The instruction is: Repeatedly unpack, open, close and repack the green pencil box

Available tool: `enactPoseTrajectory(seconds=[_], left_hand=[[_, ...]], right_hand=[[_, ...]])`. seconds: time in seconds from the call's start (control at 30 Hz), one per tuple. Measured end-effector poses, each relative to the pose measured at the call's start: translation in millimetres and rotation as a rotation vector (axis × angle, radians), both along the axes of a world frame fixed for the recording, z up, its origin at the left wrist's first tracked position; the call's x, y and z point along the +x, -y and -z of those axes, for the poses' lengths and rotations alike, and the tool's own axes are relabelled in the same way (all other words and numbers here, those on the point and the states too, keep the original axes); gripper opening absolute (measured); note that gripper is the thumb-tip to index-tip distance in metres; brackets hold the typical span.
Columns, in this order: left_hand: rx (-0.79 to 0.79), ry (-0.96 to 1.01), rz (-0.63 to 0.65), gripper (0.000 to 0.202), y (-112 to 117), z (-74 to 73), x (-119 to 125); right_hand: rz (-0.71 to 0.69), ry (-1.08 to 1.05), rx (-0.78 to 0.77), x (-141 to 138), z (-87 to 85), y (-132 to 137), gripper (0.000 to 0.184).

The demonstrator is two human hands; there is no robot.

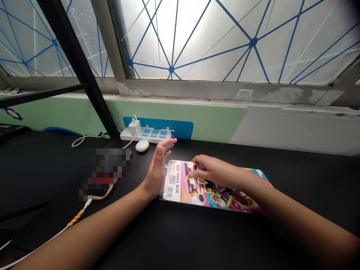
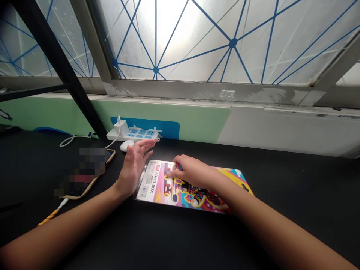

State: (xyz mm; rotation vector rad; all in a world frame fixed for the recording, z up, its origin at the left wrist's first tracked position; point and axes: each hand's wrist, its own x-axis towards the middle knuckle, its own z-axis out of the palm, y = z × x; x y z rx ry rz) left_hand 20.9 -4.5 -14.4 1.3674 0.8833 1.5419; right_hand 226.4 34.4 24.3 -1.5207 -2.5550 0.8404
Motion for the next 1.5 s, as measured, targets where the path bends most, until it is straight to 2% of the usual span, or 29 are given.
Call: enactPoseTrajectory(seconds=[0.17, 0.3, 0.47, 0.6, 0.7, 0.77, 0.87, 1.0, 1.2, 1.4, 1.5], left_hand=[[0.004, -0.04, 0.004, 0.063, -1.1, 1.4, -2.1], [-0.003, -0.045, -0.016, 0.063, -1.1, 0.6, -2.6], [-0.056, -0.062, -0.073, 0.05, -0.2, -3.3, -1.3], [-0.145, -0.061, -0.1, 0.022, -5.2, -2.2, -2.3], [-0.191, -0.071, -0.102, 0.044, -9.9, 2.7, -4.2], [-0.222, -0.084, -0.091, 0.058, -11.4, 6.3, -4.9], [-0.275, -0.053, -0.069, 0.065, -11.6, 9.2, -4.5], [-0.346, 0.025, -0.057, 0.06, -11.5, 7.3, -3.2], [-0.432, 0.062, -0.058, 0.042, -11.9, 2.9, -2.4], [-0.54, 0.095, -0.051, 0.022, -13.4, 6.6, -1.1], [-0.592, 0.181, -0.053, 0.013, -13.4, 5.0, 0.3]], right_hand=[[-0.01, -0.011, 0.043, -32.9, 2.3, 1.2, 0.045], [-0.01, -0.001, 0.098, -39.3, 3.9, 5.3, 0.044], [-0.069, 0.071, 0.345, -16.0, 9.9, 17.0, 0.045], [-0.015, 0.067, 0.35, 26.5, 15.1, 23.5, 0.054], [0.078, 0.067, 0.325, 53.2, 20.7, 23.5, 0.057], [0.099, 0.064, 0.315, 61.6, 23.8, 22.6, 0.056], [0.08, 0.062, 0.33, 62.5, 25.3, 22.7, 0.055], [0.079, 0.065, 0.335, 58.9, 22.8, 25.4, 0.052], [0.074, 0.053, 0.336, 59.2, 18.9, 28.1, 0.05], [0.101, 0.04, 0.379, 58.6, 20.4, 27.7, 0.046], [0.104, 0.039, 0.399, 59.3, 22.7, 27.2, 0.047]])
